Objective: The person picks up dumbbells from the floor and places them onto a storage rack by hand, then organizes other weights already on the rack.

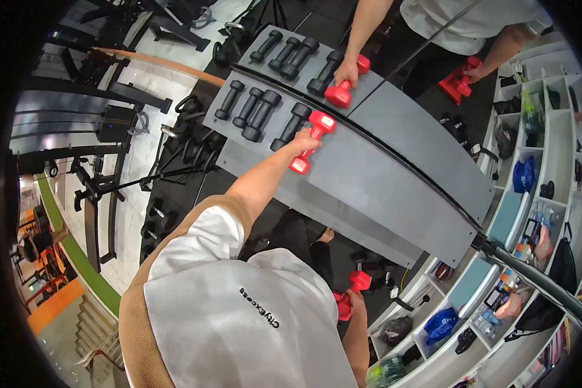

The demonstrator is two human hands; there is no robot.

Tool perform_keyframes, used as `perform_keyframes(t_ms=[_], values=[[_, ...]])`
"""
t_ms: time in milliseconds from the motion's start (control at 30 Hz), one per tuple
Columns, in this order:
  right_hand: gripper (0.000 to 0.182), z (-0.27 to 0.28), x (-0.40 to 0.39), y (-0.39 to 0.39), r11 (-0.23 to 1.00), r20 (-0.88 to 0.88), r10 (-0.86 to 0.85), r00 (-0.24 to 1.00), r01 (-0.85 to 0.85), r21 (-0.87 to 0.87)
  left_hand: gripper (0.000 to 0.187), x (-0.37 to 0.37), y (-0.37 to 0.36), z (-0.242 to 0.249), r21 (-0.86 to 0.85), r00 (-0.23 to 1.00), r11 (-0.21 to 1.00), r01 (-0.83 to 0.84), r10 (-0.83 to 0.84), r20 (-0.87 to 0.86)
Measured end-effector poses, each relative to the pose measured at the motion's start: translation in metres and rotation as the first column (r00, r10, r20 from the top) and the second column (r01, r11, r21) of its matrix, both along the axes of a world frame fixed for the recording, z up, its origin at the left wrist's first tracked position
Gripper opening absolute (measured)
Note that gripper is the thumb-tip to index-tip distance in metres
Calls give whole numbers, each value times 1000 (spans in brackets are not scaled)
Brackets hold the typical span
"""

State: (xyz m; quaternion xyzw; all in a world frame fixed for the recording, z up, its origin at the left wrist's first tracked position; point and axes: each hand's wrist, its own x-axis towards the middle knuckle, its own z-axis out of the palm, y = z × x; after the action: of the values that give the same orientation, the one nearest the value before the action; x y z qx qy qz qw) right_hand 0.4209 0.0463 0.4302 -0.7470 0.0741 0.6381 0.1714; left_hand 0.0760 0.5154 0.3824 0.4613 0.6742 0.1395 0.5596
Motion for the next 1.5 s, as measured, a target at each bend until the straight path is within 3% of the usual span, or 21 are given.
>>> perform_keyframes(t_ms=[67, 133, 233, 333, 400, 467, 533, 600, 667, 733, 800, 833, 933, 1000, 1067, 1200, 1300, 1500], values=[[6, 4, 2, -3, 999, 6, -36, 999, 37, -19, 26, -3, -4, 1, -69, 992, 992, -109, 113, 51], [7, 8, 1, 6, 993, 13, -51, 999, 52, -110, 25, -7, -6, 4, -68, 995, 994, -87, 90, 44], [8, 14, -2, 22, 996, 16, -6, 1000, 7, -88, 27, -9, -4, 4, -86, 995, 995, -59, 65, 70], [11, 7, -6, 34, 998, 56, 50, 997, -47, -52, 29, -6, -3, 0, -56, 998, 997, -58, 57, -10], [18, 14, -22, 56, 969, 126, 146, 981, -168, 181, 30, -3, -3, 1, -44, 993, 996, -80, 75, -91], [21, 29, -46, 97, 924, 162, 251, 954, -287, 254, 35, -2, -8, -2, -46, 993, 997, -69, 64, -102], [24, 35, -76, 139, 862, 149, 230, 962, -272, 427, 43, -4, -11, 9, 292, 948, 956, 32, 64, -312], [26, 43, -107, 194, 827, 106, 226, 968, -248, 504, 48, -13, -8, 18, 283, 960, 957, 62, 21, -280], [23, 32, -133, 245, 755, 134, 248, 960, -277, 594, 41, -23, -6, 29, 394, 964, 918, -34, 134, -229], [24, 23, -161, 296, 727, 95, 206, 974, -218, 651, 42, -36, -3, 38, 383, 943, 924, 17, 113, -313], [21, 23, -185, 344, 716, 88, 204, 975, -210, 666, 47, -46, -16, 46, 350, 796, 934, 77, 153, -585], [21, 16, -193, 364, 720, 74, 198, 977, -196, 666, 55, -50, -15, 48, 281, 792, 953, 109, 88, -604], [22, -1, -208, 404, 739, 28, 173, 985, -149, 657, 55, -57, -8, 44, 205, 776, 967, 149, 14, -631], [23, -11, -216, 413, 762, 3, 148, 989, -116, 638, 46, -67, -9, 47, 222, 764, 963, 150, 30, -645], [23, -17, -221, 423, 759, 27, 82, 996, -80, 646, 34, -79, -3, 50, 126, 771, 973, 195, -73, -633], [19, -28, -220, 427, 762, 27, 107, 994, -100, 639, 22, -92, -7, 50, 313, 769, 931, 187, 60, -636], [19, -31, -217, 427, 784, 2, 105, 994, -84, 615, 23, -90, -12, 45, 412, 779, 897, 157, 145, -611], [20, -45, -208, 431, 817, -57, 77, 995, -30, 576, 18, -81, -18, 46, 488, 732, 845, 218, 189, -655]])
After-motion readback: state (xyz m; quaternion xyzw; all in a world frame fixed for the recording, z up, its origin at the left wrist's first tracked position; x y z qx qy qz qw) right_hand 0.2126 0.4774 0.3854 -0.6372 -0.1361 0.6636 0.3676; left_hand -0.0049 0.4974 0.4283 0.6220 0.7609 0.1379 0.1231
